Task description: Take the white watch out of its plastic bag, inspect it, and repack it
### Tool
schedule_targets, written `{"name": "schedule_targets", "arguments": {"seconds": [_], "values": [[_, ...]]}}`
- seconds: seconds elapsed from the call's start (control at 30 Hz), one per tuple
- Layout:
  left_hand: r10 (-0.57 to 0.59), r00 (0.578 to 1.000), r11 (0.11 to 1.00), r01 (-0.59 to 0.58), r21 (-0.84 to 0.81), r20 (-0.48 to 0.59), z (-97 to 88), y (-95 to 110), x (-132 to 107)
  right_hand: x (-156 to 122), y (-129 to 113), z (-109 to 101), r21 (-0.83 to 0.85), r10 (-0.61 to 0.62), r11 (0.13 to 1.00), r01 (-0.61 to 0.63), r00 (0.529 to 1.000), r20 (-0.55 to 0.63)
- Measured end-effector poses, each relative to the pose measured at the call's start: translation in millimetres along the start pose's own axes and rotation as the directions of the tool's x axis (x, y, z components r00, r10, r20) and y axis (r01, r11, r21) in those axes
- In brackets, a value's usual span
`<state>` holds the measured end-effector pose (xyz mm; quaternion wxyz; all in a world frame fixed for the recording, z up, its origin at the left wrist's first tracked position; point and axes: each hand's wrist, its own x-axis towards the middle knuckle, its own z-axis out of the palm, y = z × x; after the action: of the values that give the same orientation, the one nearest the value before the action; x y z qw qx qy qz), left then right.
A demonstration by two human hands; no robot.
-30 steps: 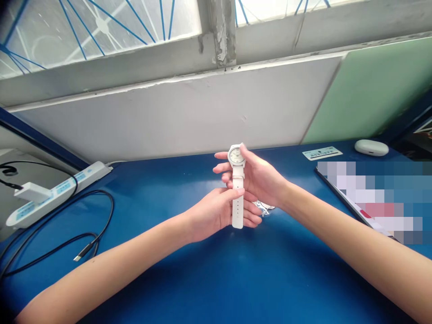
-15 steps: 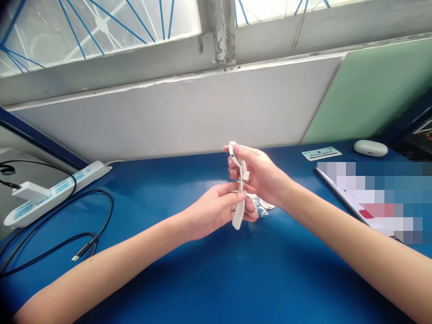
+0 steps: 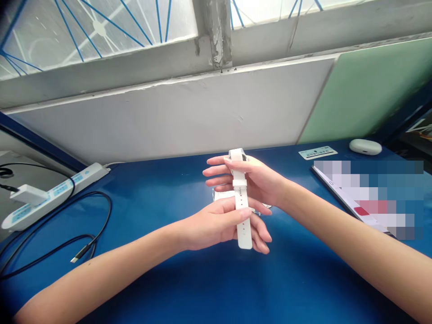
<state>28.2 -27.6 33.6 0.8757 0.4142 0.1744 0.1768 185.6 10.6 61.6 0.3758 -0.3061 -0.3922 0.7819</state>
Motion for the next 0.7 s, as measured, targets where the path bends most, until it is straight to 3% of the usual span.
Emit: {"name": "schedule_targets", "arguments": {"seconds": [0.23, 0.37, 0.53, 0.7], "values": [[-0.001, 1.000, 0.999, 0.001, -0.035, -0.001, -4.1, -6, 3, 0, -1, -1, -0.006, 0.023, 1.000, -0.023, 0.998, 0.053], [0.030, 0.998, 0.998, -0.026, -0.061, 0.064, -4.2, -6, 2, 2, -5, -6, 0.035, -0.051, 0.998, 0.053, 0.997, -0.061], [0.037, 0.998, 0.998, -0.039, 0.044, 0.056, 2.1, -9, -2, 4, -15, -13, 0.133, -0.192, 0.967, 0.216, 0.966, -0.175], [-0.056, 0.998, 0.951, 0.044, 0.306, 0.032, 14.2, -12, -11, 5, -17, -13, 0.077, -0.226, 0.966, 0.246, 0.953, -0.203]]}}
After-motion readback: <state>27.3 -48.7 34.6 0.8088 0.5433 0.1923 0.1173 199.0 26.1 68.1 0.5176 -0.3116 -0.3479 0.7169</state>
